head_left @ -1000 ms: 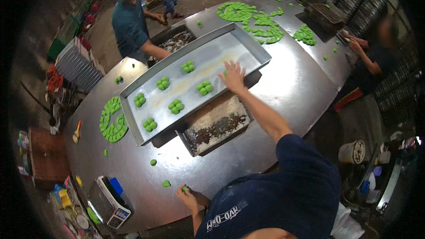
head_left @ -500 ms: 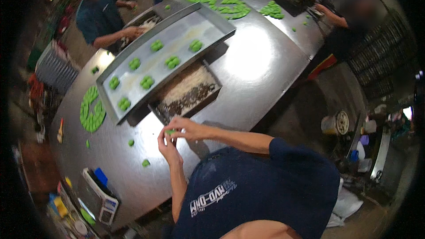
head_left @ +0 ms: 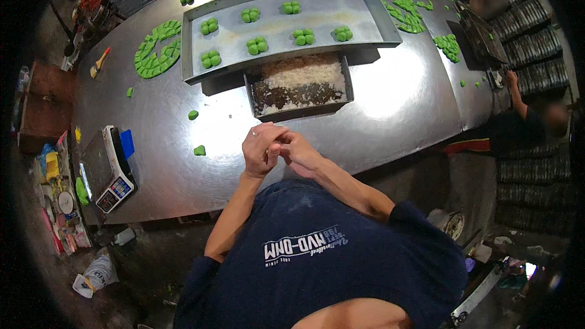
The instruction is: The person repeatedly picks small green dough pieces, flattens them, scoops a dark filling from a tray, encloses the filling, and places the finished pieces on a metal tray. The process continues in a steady cycle throughout the clip.
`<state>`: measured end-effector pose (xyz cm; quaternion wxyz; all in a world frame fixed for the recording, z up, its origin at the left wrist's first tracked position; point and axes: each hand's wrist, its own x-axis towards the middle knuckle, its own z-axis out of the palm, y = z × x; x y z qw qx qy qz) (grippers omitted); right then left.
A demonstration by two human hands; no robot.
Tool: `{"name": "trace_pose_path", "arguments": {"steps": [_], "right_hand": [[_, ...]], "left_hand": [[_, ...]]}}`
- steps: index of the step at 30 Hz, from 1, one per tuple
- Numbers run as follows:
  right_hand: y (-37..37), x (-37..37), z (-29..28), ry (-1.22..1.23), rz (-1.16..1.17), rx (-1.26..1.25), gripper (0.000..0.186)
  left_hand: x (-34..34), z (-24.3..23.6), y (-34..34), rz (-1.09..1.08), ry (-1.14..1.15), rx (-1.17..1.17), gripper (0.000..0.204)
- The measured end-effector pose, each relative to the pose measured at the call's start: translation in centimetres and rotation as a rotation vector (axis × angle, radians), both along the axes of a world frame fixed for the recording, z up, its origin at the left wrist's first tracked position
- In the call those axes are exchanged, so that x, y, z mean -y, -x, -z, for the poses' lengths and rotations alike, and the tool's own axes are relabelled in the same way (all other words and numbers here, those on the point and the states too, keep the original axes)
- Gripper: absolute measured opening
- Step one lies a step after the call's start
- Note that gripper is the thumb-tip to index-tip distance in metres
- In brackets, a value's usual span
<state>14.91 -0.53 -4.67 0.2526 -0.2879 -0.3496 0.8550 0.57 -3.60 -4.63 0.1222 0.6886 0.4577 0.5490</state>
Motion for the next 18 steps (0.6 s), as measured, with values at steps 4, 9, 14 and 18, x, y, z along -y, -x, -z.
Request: {"name": "trace_pose_path", "arguments": {"steps": [4, 9, 14, 18], "right_hand": [[0.0, -2.4, 1.4, 0.22, -0.024, -0.086, 0.017], [-1.1, -12.5, 5.6, -0.151, 0.026, 0.23, 0.017], [-2.2, -22.8, 12.3, -1.014, 0.334, 1.014, 0.018], [0.0, -22.1, 16.3, -1.291, 0.155, 1.086, 0.02]], "left_hand": [[-2.1, 2.4, -0.1, 0.092, 0.085, 0.166, 0.049], [-4.3, 4.5, -0.1, 0.014, 0.438, 0.417, 0.073], [-3.6, 5.2, 4.6, -0.167, 0.756, 0.787, 0.04], [-2.2, 5.6, 7.6, -0.448, 0.729, 0.802, 0.035]]}}
